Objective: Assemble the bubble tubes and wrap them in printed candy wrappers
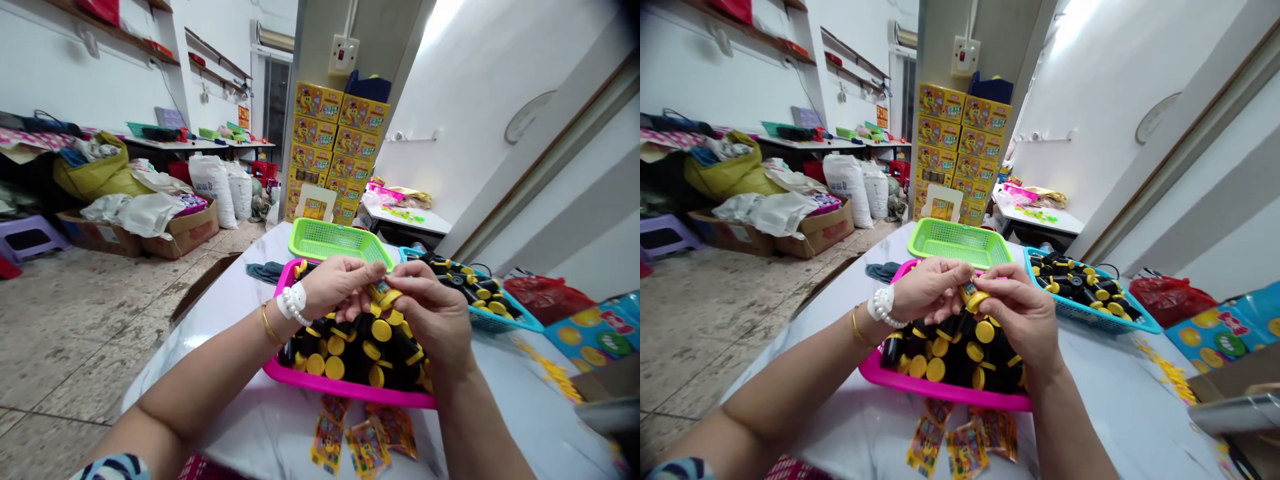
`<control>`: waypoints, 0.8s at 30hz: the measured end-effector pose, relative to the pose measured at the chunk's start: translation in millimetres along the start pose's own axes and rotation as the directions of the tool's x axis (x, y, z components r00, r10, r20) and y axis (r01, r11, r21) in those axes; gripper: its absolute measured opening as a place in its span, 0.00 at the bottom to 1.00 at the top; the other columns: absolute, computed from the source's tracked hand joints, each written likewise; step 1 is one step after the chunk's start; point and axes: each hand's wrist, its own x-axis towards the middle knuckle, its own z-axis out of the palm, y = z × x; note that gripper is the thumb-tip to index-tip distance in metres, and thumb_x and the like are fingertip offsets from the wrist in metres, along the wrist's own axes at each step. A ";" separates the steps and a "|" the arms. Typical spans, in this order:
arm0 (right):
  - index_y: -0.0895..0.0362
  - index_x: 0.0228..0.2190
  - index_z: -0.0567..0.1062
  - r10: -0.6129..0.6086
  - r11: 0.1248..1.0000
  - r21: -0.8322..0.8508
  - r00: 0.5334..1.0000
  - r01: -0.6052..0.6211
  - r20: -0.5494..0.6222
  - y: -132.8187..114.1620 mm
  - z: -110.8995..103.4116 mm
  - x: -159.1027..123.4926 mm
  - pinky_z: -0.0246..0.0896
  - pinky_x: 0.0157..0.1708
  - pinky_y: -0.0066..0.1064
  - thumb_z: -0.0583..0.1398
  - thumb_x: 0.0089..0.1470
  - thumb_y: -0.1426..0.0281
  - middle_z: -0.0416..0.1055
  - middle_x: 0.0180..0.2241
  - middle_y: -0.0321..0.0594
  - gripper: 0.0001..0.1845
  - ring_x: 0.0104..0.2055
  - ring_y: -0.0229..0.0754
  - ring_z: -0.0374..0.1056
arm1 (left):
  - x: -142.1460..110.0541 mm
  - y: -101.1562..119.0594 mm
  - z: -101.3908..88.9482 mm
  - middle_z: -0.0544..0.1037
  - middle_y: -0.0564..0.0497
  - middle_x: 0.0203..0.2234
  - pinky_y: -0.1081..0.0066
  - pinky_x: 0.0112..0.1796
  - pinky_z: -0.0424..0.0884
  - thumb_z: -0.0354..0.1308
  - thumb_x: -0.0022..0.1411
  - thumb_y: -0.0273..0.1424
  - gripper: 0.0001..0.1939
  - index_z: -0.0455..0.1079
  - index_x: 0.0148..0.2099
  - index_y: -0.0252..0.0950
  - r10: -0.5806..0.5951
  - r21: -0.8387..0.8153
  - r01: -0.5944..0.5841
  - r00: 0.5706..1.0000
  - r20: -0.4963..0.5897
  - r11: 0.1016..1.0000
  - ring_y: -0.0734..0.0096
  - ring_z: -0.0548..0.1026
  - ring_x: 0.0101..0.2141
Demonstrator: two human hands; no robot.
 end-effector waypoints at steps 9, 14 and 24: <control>0.49 0.33 0.81 -0.137 0.975 -0.184 0.987 0.120 -0.081 -5.7 5.4 -0.7 0.75 0.28 0.31 0.68 0.50 0.74 0.68 0.35 0.38 0.08 0.34 0.39 0.70 | 3.3 -2.2 -2.6 0.75 0.53 0.18 0.83 0.12 0.63 0.66 0.54 0.50 0.25 0.68 0.34 0.31 -0.001 -0.059 0.007 0.996 0.090 0.998 0.79 0.70 0.12; 0.52 0.28 0.78 -0.194 0.955 -0.258 0.966 0.147 -0.168 -4.4 10.8 -3.7 0.75 0.25 0.29 0.68 0.50 0.73 0.66 0.32 0.37 0.04 0.30 0.37 0.68 | 2.6 -5.6 -1.1 0.73 0.56 0.16 0.84 0.08 0.55 0.65 0.54 0.51 0.26 0.68 0.34 0.31 -0.013 -0.083 0.021 0.995 0.095 0.996 0.82 0.65 0.09; 0.48 0.45 0.78 -0.066 0.959 -0.276 0.998 0.058 -0.018 -42.8 -0.1 -4.7 0.74 0.29 0.34 0.66 0.54 0.64 0.71 0.44 0.41 0.15 0.30 0.39 0.74 | -30.7 23.5 19.5 0.71 0.57 0.14 0.83 0.09 0.52 0.63 0.58 0.49 0.21 0.68 0.38 0.34 -0.040 0.094 0.044 0.998 -0.043 0.995 0.81 0.63 0.09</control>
